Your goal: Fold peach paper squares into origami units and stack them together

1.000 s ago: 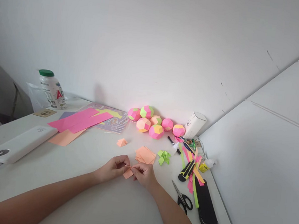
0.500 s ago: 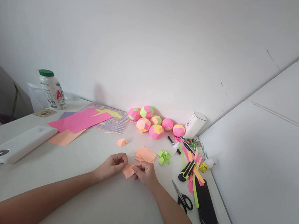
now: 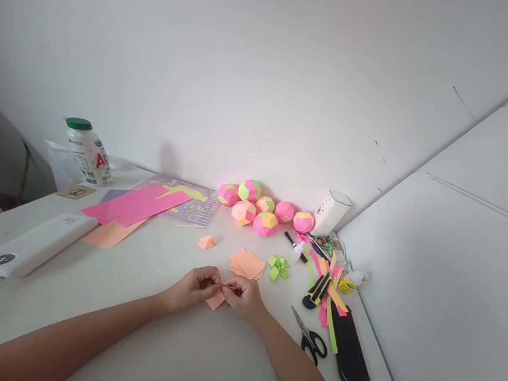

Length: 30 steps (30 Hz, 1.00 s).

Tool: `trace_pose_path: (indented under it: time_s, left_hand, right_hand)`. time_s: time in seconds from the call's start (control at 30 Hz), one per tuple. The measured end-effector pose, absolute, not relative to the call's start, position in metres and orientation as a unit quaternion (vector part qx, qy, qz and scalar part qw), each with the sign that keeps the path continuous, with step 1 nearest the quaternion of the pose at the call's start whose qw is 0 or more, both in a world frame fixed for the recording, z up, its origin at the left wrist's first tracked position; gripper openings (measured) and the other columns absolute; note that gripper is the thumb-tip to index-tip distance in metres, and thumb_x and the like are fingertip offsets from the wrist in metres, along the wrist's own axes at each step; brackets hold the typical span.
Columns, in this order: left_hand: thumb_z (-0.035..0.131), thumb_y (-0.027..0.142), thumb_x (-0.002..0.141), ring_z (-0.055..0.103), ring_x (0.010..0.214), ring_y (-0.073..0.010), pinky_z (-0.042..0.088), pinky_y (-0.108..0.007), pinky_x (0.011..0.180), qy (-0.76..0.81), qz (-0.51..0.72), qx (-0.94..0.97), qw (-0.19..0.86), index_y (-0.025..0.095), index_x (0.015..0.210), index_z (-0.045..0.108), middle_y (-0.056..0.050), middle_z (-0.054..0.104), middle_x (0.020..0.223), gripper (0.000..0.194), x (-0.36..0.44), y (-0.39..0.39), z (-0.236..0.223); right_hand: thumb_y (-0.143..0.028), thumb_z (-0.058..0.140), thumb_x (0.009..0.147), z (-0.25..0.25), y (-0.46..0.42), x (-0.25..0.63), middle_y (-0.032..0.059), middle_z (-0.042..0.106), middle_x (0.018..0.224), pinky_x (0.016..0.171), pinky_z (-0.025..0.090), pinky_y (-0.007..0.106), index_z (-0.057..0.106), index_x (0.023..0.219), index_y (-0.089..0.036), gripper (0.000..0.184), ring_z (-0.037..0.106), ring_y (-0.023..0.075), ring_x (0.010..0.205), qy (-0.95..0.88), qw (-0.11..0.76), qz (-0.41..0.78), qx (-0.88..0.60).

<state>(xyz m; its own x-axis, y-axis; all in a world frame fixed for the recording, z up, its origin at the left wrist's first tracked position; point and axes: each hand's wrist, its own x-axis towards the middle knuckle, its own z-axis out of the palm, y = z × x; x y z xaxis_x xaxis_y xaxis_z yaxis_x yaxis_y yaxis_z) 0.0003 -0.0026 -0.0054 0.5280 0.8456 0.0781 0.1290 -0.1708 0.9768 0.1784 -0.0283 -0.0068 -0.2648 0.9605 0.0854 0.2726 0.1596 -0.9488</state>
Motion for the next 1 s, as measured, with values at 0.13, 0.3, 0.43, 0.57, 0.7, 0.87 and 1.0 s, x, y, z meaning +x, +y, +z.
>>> trace_pose_path:
  time_s: [0.13,0.3,0.43,0.57,0.7,0.87,1.0]
  left_hand:
    - [0.052,0.017,0.071,0.042,0.057,-0.0104,0.034,-0.021,0.051,0.361,0.328,0.7,0.521,0.016,0.068,0.052,0.002,0.051,0.065,0.003,0.001,-0.004,-0.004]
    - [0.051,0.014,0.067,0.038,0.056,-0.0101,0.031,-0.021,0.05,0.365,0.32,0.711,0.508,0.017,0.065,0.05,0.003,0.046,0.061,0.004,0.003,-0.007,0.0]
    - [0.05,0.017,0.068,0.035,0.053,-0.0092,0.028,-0.021,0.049,0.372,0.317,0.694,0.529,0.017,0.063,0.047,0.005,0.041,0.059,0.006,0.002,-0.007,0.002]
    - [0.051,0.021,0.069,0.034,0.053,-0.0088,0.029,-0.021,0.05,0.371,0.328,0.67,0.553,0.018,0.064,0.045,0.005,0.04,0.059,0.009,-0.001,-0.005,0.005]
    - [0.053,0.027,0.069,0.035,0.053,-0.0088,0.029,-0.021,0.05,0.369,0.338,0.642,0.581,0.018,0.065,0.046,0.005,0.04,0.059,0.012,-0.003,-0.002,0.008]
    - [0.055,0.029,0.071,0.038,0.052,-0.009,0.031,-0.021,0.05,0.364,0.336,0.643,0.584,0.017,0.066,0.047,0.005,0.043,0.06,0.015,-0.003,-0.001,0.002]
    - [0.053,0.027,0.073,0.039,0.054,-0.0092,0.032,-0.021,0.051,0.358,0.324,0.662,0.573,0.017,0.068,0.049,0.004,0.045,0.062,0.012,-0.002,-0.002,-0.001]
  right_hand:
    - [-0.027,0.058,0.076,-0.005,-0.029,0.176,0.0003,0.057,0.061,0.049,0.046,0.023,0.064,0.075,-0.015,0.014,0.053,0.0111,0.051,-0.661,0.393,0.441,-0.462]
    - [-0.019,0.057,0.071,-0.001,-0.031,0.175,-0.0023,0.052,0.054,0.045,0.038,0.021,0.062,0.065,-0.016,0.008,0.046,0.0092,0.047,-0.67,0.403,0.412,-0.467]
    - [-0.016,0.054,0.068,0.002,-0.03,0.177,-0.0037,0.052,0.049,0.043,0.038,0.021,0.055,0.06,-0.016,0.008,0.047,0.0093,0.043,-0.62,0.412,0.467,-0.478]
    - [-0.018,0.053,0.068,0.001,-0.028,0.182,-0.0032,0.056,0.048,0.043,0.039,0.021,0.05,0.062,-0.017,0.006,0.047,0.0095,0.042,-0.569,0.438,0.513,-0.471]
    - [-0.027,0.05,0.077,0.0,-0.026,0.185,-0.0031,0.057,0.053,0.043,0.038,0.02,0.043,0.071,-0.02,0.012,0.049,0.0098,0.044,-0.544,0.462,0.543,-0.442]
    - [-0.035,0.06,0.077,0.002,-0.026,0.183,-0.0038,0.057,0.06,0.047,0.04,0.021,0.051,0.082,-0.018,0.02,0.052,0.0093,0.048,-0.589,0.41,0.529,-0.453]
    - [-0.037,0.061,0.077,0.002,-0.027,0.181,-0.0022,0.056,0.059,0.05,0.043,0.023,0.057,0.072,-0.015,0.023,0.051,0.0096,0.049,-0.611,0.396,0.51,-0.459]
